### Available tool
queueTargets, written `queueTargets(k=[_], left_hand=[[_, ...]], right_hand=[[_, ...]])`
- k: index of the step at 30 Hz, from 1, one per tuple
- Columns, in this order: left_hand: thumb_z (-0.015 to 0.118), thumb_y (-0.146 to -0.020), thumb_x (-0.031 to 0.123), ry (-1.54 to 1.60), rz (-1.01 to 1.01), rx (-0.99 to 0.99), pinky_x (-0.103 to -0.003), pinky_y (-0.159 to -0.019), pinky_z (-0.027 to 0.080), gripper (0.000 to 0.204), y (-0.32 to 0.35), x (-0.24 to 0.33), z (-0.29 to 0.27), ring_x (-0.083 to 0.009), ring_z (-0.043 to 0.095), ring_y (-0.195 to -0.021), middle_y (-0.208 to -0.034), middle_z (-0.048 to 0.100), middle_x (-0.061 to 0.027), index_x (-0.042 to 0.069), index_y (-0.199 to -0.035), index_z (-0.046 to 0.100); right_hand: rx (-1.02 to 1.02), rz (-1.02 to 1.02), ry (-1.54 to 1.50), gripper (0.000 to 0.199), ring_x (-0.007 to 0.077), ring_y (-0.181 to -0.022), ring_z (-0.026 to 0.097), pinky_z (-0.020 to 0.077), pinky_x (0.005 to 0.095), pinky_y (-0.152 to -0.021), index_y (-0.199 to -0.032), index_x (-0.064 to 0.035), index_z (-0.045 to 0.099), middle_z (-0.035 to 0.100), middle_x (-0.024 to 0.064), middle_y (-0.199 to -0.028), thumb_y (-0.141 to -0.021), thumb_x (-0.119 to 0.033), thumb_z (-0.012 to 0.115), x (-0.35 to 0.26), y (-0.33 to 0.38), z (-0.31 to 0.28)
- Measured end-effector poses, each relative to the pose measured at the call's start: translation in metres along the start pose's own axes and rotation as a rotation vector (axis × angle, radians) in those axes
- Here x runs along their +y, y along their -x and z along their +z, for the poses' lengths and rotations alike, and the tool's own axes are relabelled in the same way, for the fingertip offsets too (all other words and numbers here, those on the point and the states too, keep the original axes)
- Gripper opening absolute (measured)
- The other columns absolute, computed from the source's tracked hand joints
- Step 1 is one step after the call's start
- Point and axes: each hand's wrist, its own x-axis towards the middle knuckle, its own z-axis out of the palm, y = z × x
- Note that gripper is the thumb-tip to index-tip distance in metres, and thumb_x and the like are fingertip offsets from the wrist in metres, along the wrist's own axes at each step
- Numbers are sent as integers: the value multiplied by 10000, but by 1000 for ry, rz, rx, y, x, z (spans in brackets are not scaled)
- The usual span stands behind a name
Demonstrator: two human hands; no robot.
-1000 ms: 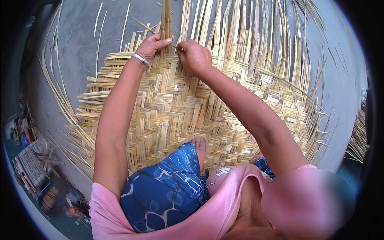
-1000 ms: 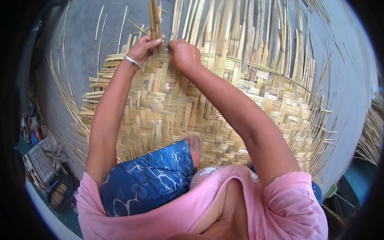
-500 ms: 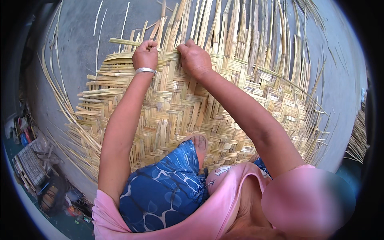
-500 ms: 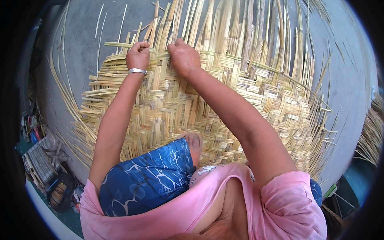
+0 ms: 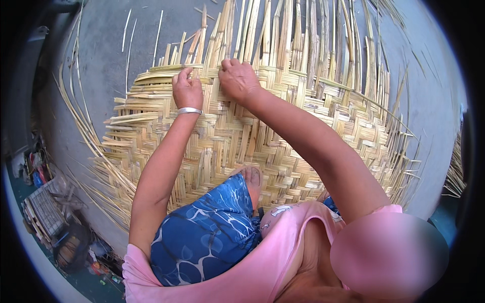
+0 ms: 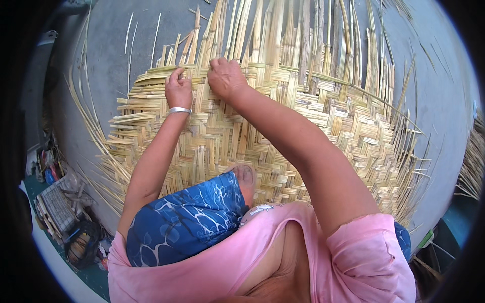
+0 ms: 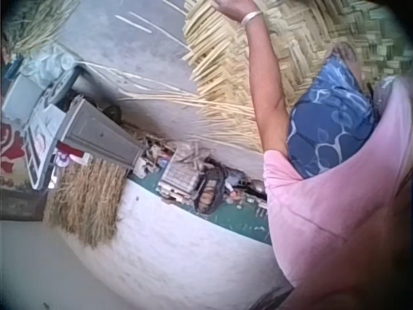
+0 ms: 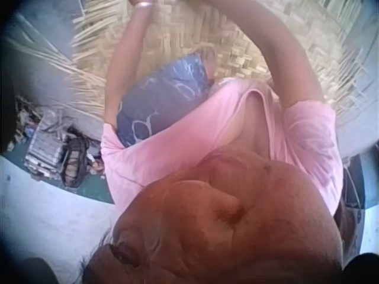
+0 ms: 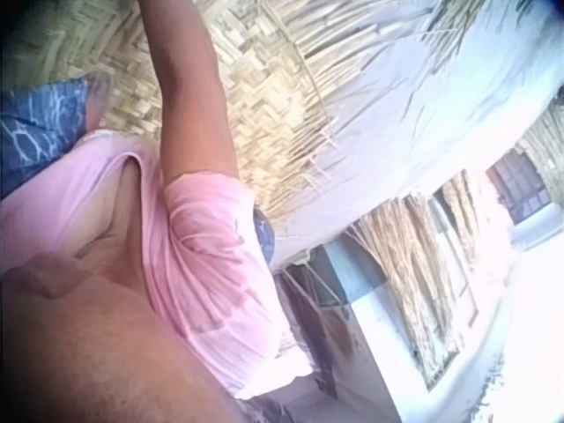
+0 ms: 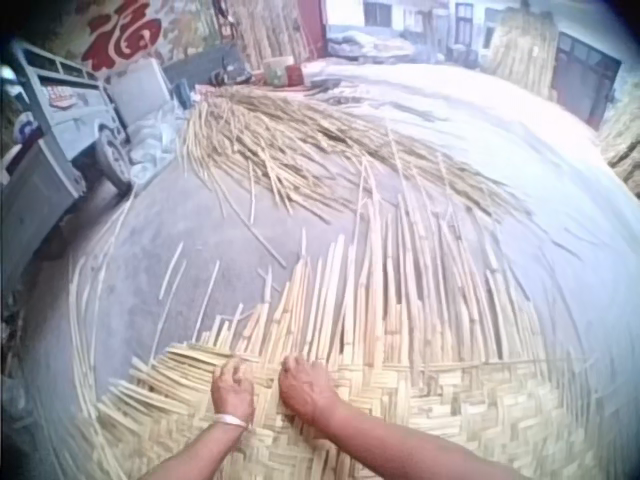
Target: The person weaves thin strips of dried plant material into a large circular mat using a herringbone pattern. They sit on the floor and interlace the strips by hand, occasionally adjusting the tension and alignment of the weave.
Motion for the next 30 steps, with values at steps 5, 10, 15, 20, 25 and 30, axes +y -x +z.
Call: queueTargets(k=[5, 10, 15, 20, 25, 30], left_hand=[[686, -769, 189, 100, -65, -435, -251, -614, 456, 170, -46, 17, 3, -102, 546, -634, -697, 608, -38, 30, -812, 644], [760, -699, 284, -129, -75, -594, -283, -582, 434, 308, -68, 17, 13, -124, 492, -585, -628, 566, -32, 49, -649, 568], [788, -667, 305, -212, -83, -653, -296, -560, 422, 386, -70, 25, 17, -125, 459, -563, -605, 543, -44, 67, -587, 495], [723, -716, 374, -455, -46, -711, -366, -672, 458, 382, -78, 40, 13, -256, 565, -665, -733, 613, -139, 30, -717, 556], [612, -799, 294, -598, 135, -730, -423, -774, 460, 219, -66, 67, 29, -351, 588, -900, -936, 634, -159, 92, -882, 600], [660, -789, 163, 124, -119, -803, -274, -653, 467, 116, -73, 17, 32, -111, 540, -665, -742, 618, -35, 55, -773, 620]], right_hand=[[326, 122, -545, 275, 279, -958, 550, 465, 350, -847, -1010, -67, 605, 539, 119, -1013, -750, 4, 550, 28, 19, 0], [312, 170, -650, 219, 284, -905, 565, 475, 341, -823, -980, -49, 590, 542, 116, -994, -767, -2, 571, 36, 46, 2], [369, 163, -663, 166, 282, -885, 563, 475, 342, -798, -944, -39, 586, 543, 111, -957, -778, -22, 579, 40, 50, 12], [375, 135, -679, 159, 285, -896, 558, 469, 341, -805, -937, -39, 592, 547, 114, -959, -779, -29, 573, 38, 50, 10], [110, 150, -714, 152, 281, -898, 565, 464, 348, -831, -954, -27, 593, 557, 127, -965, -816, -66, 545, 56, 50, -11], [-90, -69, -574, 148, 294, -868, 584, 478, 378, -793, -966, -15, 586, 585, 138, -936, -844, -67, 519, 94, 95, -56]])
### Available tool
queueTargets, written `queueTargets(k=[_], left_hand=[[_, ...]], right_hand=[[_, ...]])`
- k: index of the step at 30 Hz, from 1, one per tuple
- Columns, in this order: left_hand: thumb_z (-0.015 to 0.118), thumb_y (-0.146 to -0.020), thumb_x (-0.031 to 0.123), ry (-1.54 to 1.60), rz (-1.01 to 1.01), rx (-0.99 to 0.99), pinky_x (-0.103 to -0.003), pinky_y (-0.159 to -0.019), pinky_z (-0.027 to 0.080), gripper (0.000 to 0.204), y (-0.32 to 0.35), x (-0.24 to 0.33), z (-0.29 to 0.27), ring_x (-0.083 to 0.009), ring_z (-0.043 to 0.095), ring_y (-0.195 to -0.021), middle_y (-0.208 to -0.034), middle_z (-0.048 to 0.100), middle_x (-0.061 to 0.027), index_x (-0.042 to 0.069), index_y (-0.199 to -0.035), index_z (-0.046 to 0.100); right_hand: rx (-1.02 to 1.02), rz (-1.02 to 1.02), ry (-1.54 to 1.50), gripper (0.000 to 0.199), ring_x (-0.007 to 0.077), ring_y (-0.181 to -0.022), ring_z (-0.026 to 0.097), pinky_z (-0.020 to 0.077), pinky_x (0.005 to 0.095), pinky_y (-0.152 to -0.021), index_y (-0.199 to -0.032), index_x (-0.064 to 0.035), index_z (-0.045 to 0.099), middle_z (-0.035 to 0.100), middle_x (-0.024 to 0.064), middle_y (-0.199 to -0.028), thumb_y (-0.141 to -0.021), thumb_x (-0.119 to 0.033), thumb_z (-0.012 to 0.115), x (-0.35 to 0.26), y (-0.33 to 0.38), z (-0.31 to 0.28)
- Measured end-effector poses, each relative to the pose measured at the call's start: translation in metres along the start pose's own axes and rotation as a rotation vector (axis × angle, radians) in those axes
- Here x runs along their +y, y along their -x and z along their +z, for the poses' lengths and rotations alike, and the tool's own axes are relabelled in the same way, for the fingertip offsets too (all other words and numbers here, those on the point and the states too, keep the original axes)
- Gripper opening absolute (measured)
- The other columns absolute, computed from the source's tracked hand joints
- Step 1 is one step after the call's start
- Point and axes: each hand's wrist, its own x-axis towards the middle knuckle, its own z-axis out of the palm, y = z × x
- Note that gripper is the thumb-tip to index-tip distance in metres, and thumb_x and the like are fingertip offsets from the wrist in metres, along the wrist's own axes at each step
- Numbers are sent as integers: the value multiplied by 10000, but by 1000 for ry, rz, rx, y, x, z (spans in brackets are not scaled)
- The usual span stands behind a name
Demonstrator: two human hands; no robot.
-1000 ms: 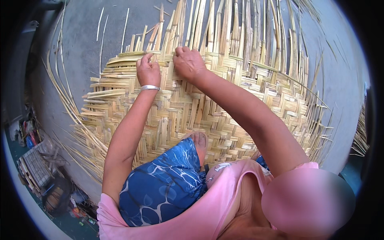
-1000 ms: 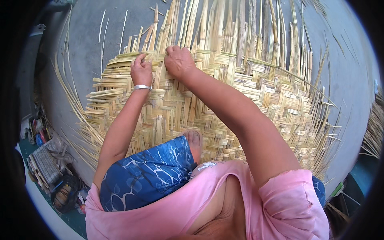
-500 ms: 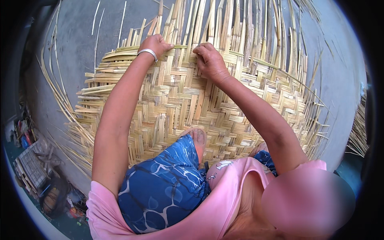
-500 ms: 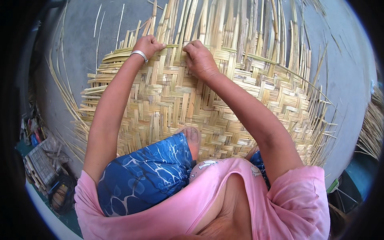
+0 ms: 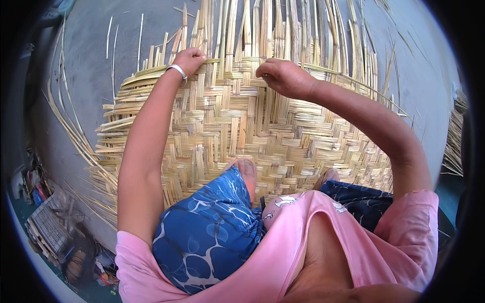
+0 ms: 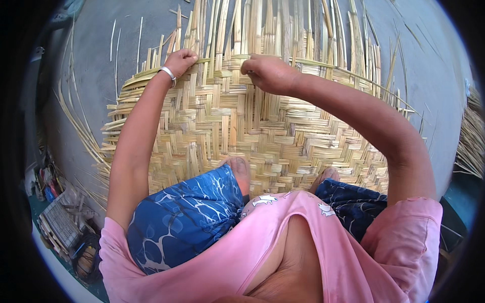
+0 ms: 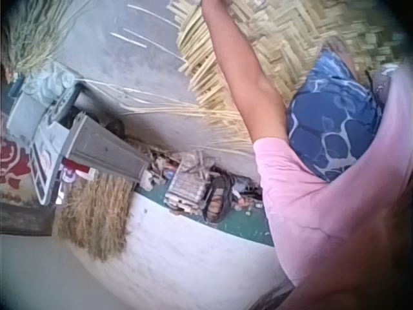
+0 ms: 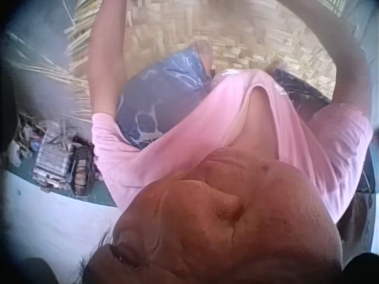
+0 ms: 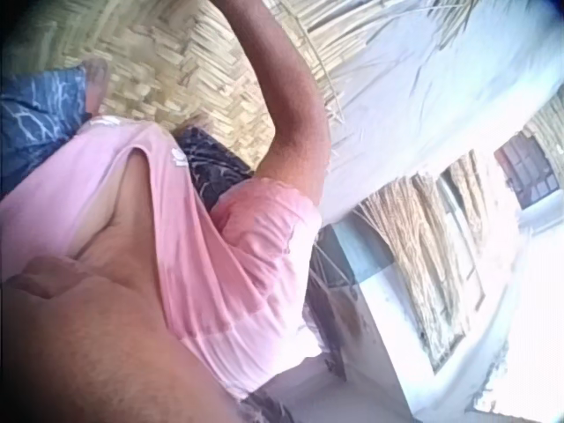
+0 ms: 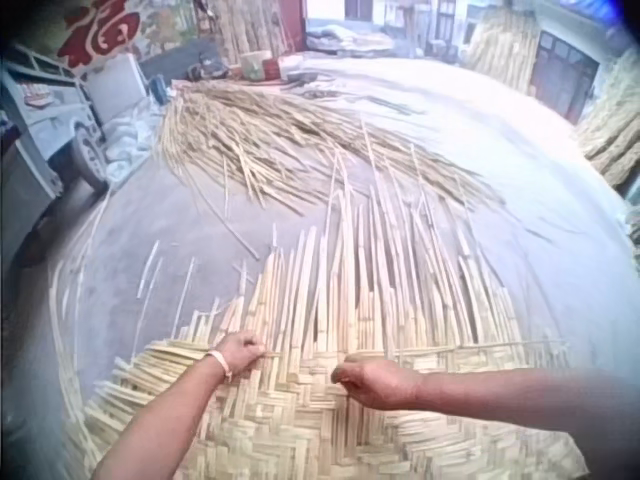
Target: The person weaves thin strips of dried plant material into a large circular mat using a herringbone pattern. They sit on the floor and interlace the strips by hand, occasionally adjusting the tension and alignment of the weave.
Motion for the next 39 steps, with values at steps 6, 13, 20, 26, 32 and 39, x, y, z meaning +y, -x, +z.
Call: queueTargets(k=[6, 13, 20, 26, 32, 39], left_hand=[[759, -720, 261, -223, -60, 29, -261, -580, 433, 265, 0, 19, 9, -97, 480, -597, -659, 557, -2, 77, -729, 569], [747, -703, 299, -514, 10, 110, -326, -594, 449, 327, 4, 42, 21, -163, 526, -610, -636, 556, -59, 76, -680, 509], [776, -689, 269, -256, -98, 2, -284, -554, 418, 352, 0, 39, 11, -104, 446, -571, -614, 518, -13, 91, -639, 477], [721, -708, 299, -605, -2, 53, -356, -637, 454, 339, -2, 52, 24, -245, 561, -642, -686, 590, -130, 49, -690, 493], [680, -734, 327, -743, -74, 16, -387, -740, 459, 331, 10, 73, 14, -334, 602, -831, -859, 629, -179, 32, -813, 552], [585, -815, 226, -809, 397, -77, -390, -752, 476, 220, 22, 201, 73, -322, 612, -846, -857, 645, -156, 72, -972, 602]], right_hand=[[-145, 212, 126, 123, 311, -840, 589, 485, 378, -746, -941, -9, 582, 589, 148, -898, -843, -49, 520, 14, 130, -63], [-60, 553, -141, 119, 261, -837, 615, 491, 329, -746, -943, -10, 586, 603, 146, -895, -836, -26, 537, 20, 213, -24], [9, 586, -552, 183, 170, -862, 596, 483, 287, -791, -1030, -18, 578, 611, 74, -922, -852, -59, 556, 21, 218, 23], [444, 780, -1021, 311, 136, -818, 606, 508, 262, -727, -1184, 2, 469, 591, 98, -966, -908, -136, 503, 51, 205, -27], [830, 694, -1534, 245, 195, -878, 616, 539, 277, -721, -1085, -7, 431, 581, 143, -1021, -898, -146, 508, 105, 189, -46], [920, 543, -1665, 235, 214, -1004, 560, 480, 318, -801, -1020, -77, 509, 564, 106, -1085, -859, -224, 596, 122, 205, -57]])
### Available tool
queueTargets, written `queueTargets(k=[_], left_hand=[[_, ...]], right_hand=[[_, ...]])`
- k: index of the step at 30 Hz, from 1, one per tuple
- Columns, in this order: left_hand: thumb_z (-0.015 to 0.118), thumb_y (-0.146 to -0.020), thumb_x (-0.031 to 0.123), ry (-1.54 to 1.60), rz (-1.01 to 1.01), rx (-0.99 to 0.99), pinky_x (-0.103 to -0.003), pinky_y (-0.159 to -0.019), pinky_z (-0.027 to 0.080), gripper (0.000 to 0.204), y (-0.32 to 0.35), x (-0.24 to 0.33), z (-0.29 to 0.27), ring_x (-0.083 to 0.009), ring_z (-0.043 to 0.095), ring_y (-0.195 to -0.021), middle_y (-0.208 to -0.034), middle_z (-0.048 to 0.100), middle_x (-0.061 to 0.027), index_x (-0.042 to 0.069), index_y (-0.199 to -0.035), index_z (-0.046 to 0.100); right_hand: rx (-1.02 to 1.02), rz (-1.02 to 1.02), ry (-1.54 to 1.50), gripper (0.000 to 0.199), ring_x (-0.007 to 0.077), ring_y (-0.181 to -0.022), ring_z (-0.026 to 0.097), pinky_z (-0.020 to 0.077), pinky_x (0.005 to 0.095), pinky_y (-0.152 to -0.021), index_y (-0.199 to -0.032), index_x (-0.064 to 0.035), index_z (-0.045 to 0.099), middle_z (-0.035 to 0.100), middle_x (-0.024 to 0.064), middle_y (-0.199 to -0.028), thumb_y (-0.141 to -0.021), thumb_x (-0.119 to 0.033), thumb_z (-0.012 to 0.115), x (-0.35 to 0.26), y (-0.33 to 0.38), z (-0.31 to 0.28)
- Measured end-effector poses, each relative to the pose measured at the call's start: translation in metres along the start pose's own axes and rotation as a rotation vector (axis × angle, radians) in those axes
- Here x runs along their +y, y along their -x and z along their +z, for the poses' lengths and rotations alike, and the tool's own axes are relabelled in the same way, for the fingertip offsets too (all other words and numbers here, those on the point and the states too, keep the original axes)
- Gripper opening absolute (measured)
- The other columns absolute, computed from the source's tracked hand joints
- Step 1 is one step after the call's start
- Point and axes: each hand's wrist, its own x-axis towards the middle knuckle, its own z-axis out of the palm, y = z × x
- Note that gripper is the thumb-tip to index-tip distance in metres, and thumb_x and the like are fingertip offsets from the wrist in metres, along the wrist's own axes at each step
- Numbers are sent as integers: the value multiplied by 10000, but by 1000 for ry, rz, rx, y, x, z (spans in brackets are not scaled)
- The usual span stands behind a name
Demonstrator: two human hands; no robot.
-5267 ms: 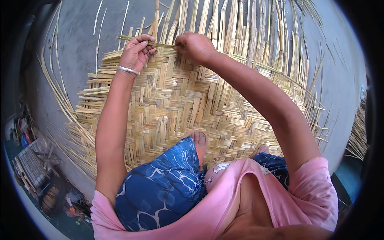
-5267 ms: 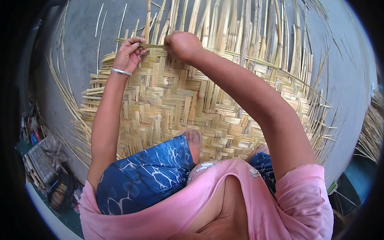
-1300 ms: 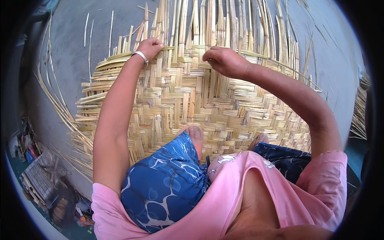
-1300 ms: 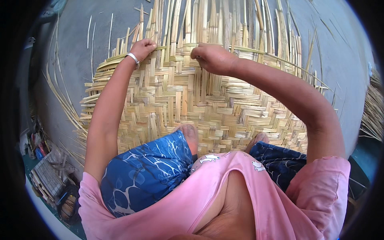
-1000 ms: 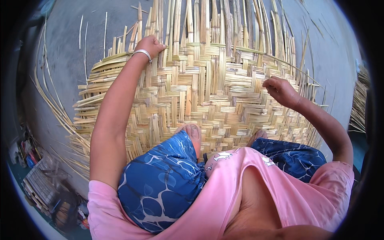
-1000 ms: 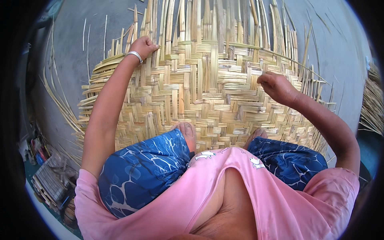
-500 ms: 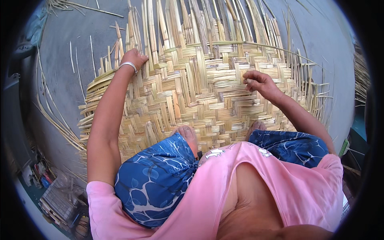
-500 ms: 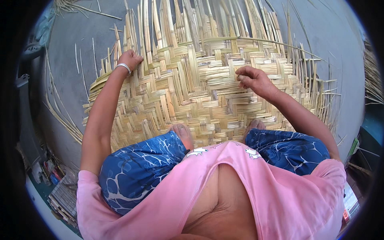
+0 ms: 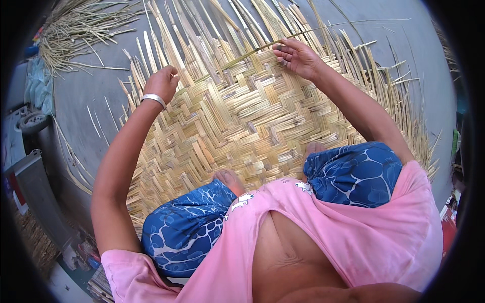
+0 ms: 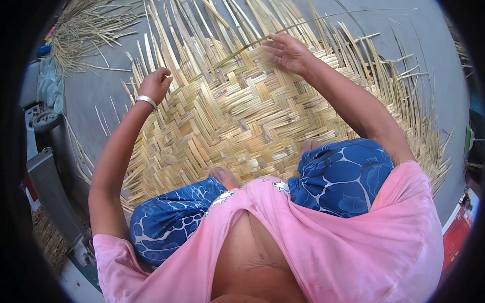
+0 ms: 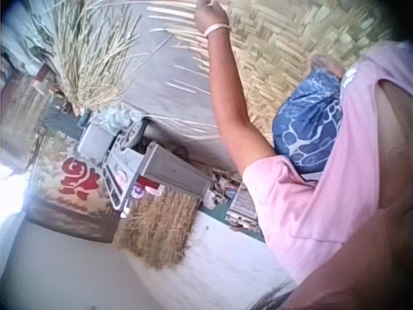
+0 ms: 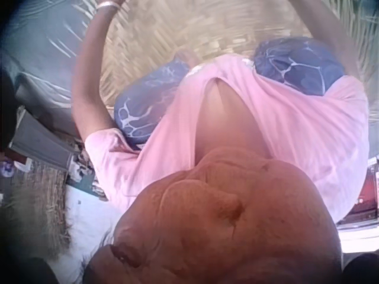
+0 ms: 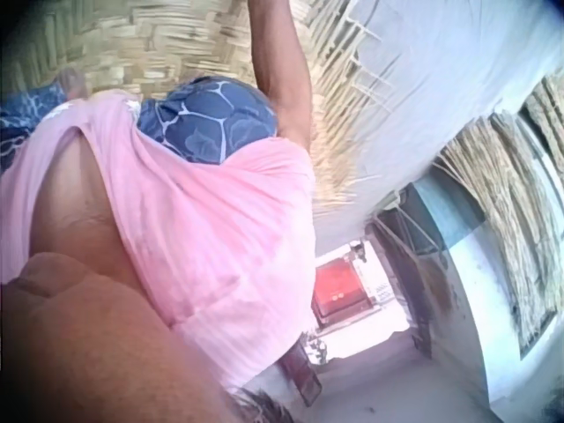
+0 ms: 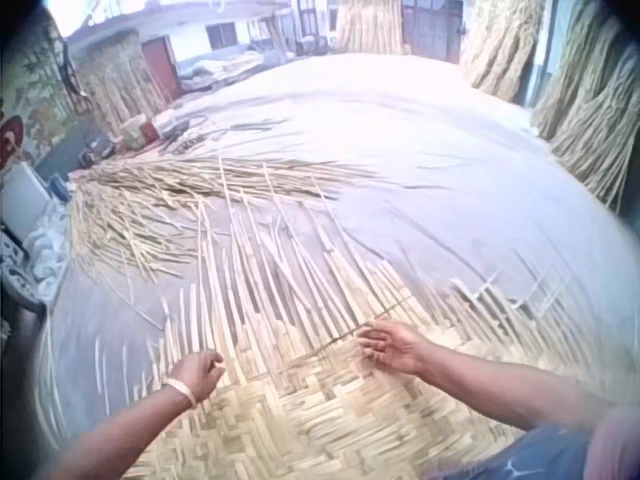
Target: The person weaves thin strips of dried plant material into a large circular mat using a herringbone pattern. They sit on the floor and interlace the strips by hand, occasionally adjusting the tension and alignment of the weave.
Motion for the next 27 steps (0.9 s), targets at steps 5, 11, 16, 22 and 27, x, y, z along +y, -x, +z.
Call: queueTargets(k=[5, 11, 16, 22, 27], left_hand=[[607, -819, 171, 184, 331, -59, -344, -810, 471, 329, -38, 81, 41, -281, 602, -894, -1005, 616, -156, 48, -1122, 577], [659, -786, 194, 298, 105, -228, -318, -688, 495, 221, -52, 111, 54, -214, 623, -693, -784, 661, -100, 47, -950, 665], [645, -819, 181, 692, -94, -40, -264, -474, 463, 186, -44, 102, 64, -112, 582, -515, -668, 619, -60, -4, -805, 643], [588, -859, 128, 1196, -332, 43, -224, -442, 491, 144, -35, 92, 65, -158, 638, -570, -739, 608, -91, -4, -845, 534], [562, -866, 96, 1320, -355, 9, -222, -428, 485, 112, -27, 93, 58, -159, 645, -577, -731, 602, -87, -6, -850, 517]], right_hand=[[-203, 28, 30, 182, 136, -859, 612, 512, 284, -754, -946, -91, 566, 639, 86, -982, -916, -262, 510, -10, 1, 16], [-236, 59, 120, 216, 143, -862, 595, 489, 295, -786, -974, -89, 530, 606, 100, -1004, -905, -293, 509, -22, 1, 13], [-318, -85, 566, 333, 134, -928, 620, 487, 258, -824, -1116, -45, 528, 624, 82, -1016, -892, -289, 565, -24, -35, 41], [-356, -449, 1171, 370, 201, -927, 616, 463, 327, -827, -1165, -24, 537, 631, 109, -1032, -871, -245, 573, -5, -73, 87], [-198, -544, 1569, 400, 340, -974, 584, 460, 384, -841, -1132, -29, 570, 613, 205, -1023, -771, -203, 582, 8, -81, 89]])
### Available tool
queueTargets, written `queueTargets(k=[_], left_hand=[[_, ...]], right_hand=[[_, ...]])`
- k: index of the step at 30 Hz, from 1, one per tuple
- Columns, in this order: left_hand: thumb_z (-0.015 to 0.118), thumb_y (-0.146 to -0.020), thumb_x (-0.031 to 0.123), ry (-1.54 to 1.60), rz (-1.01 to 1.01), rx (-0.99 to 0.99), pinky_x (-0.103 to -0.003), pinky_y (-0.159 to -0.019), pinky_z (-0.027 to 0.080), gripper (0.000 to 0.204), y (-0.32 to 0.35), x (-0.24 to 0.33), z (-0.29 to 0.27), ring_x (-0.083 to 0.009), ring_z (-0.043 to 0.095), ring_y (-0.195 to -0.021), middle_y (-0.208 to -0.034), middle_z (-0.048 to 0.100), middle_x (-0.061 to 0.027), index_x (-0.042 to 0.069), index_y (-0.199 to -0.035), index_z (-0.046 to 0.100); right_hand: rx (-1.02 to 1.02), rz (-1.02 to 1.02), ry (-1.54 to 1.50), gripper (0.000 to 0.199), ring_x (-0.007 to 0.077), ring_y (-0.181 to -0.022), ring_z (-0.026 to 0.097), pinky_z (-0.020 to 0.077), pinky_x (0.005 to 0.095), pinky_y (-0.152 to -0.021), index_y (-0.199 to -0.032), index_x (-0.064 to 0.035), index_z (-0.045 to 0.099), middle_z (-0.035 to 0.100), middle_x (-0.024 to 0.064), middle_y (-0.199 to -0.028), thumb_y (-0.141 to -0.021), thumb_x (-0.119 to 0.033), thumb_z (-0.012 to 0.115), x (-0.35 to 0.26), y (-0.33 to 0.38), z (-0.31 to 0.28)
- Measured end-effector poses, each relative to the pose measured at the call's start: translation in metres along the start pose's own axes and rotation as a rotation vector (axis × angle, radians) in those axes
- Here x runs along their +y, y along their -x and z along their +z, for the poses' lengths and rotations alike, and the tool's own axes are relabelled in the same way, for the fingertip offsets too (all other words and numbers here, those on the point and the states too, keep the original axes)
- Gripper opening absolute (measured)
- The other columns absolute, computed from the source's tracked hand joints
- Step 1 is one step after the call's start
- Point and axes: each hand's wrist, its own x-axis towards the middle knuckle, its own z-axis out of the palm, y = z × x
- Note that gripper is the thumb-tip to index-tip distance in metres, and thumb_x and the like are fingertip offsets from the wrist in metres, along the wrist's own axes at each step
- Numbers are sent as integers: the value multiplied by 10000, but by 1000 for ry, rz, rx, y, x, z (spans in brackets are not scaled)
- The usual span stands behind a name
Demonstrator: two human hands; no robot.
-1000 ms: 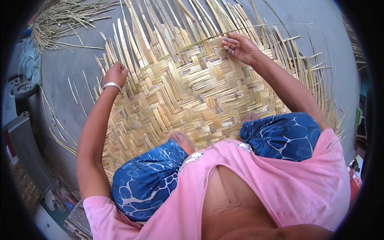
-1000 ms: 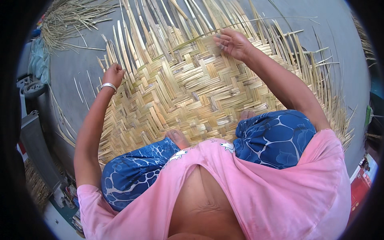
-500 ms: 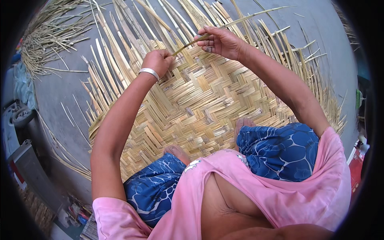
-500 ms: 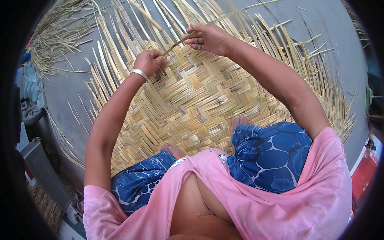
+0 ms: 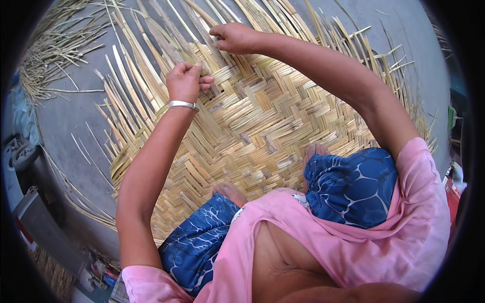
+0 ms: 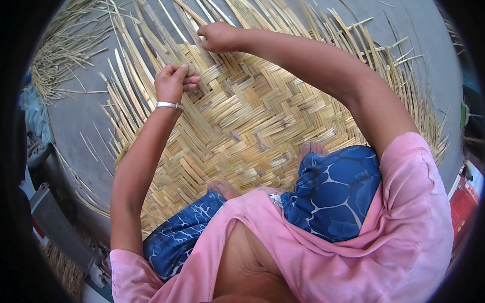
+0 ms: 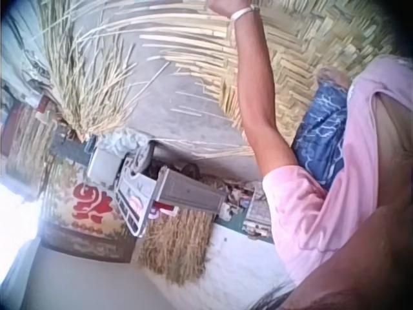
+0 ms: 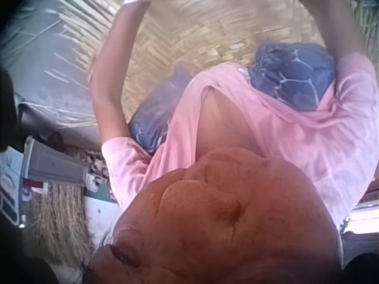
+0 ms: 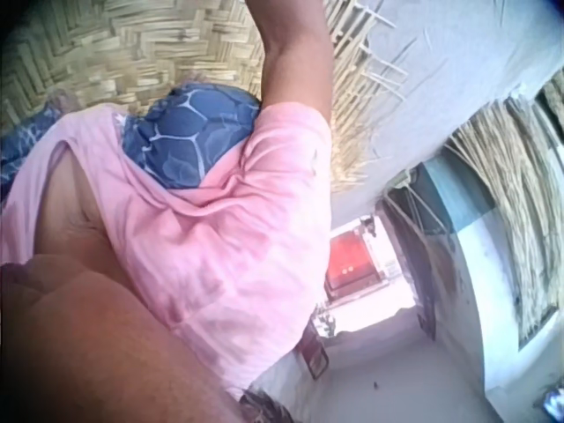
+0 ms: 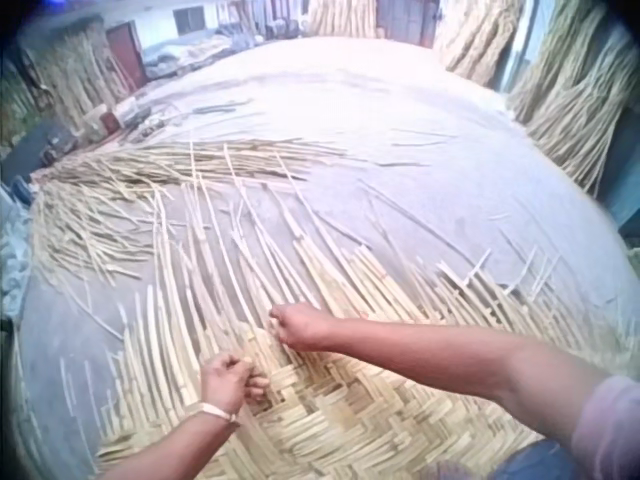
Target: The person weaves thin strips of dried plant material into a large circular mat using a herringbone pattern. They sit on the floor and interlace the strips by hand, occasionally adjusting the tension and alignment of the weave.
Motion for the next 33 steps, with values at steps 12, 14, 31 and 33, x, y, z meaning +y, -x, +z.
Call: queueTargets(k=[12, 14, 31, 33], left_hand=[[584, -858, 113, -36, 22, -53, -200, -405, 452, 113, -1, 5, -5, -129, 624, -538, -702, 595, -64, 26, -822, 523], [585, -858, 114, -42, 25, -54, -200, -404, 449, 114, -3, 4, -4, -126, 619, -531, -700, 592, -60, 26, -820, 524], [588, -870, 243, -873, 918, -266, -278, -621, 467, 246, -17, 18, 13, -174, 580, -648, -786, 630, -73, 3, -889, 642], [587, -878, 243, -601, 477, -296, -259, -609, 462, 258, -29, 19, 23, -131, 563, -630, -776, 633, -59, -10, -894, 639]], right_hand=[[190, 56, -91, 541, 298, -859, 632, 491, 368, -762, -1183, -4, 515, 627, 210, -981, -751, -282, 686, -15, -18, -5], [165, 100, -200, 542, 295, -855, 632, 488, 367, -768, -1147, -5, 550, 641, 190, -937, -716, -299, 697, -13, -20, -12], [-66, 115, -401, 211, 147, -732, 602, 461, 302, -644, -879, 3, 599, 631, 61, -769, -830, -200, 633, 7, 20, -36], [36, 81, -217, 258, 204, -693, 607, 458, 340, -622, -840, 6, 594, 627, 113, -732, -777, -236, 659, 6, 18, -32]])
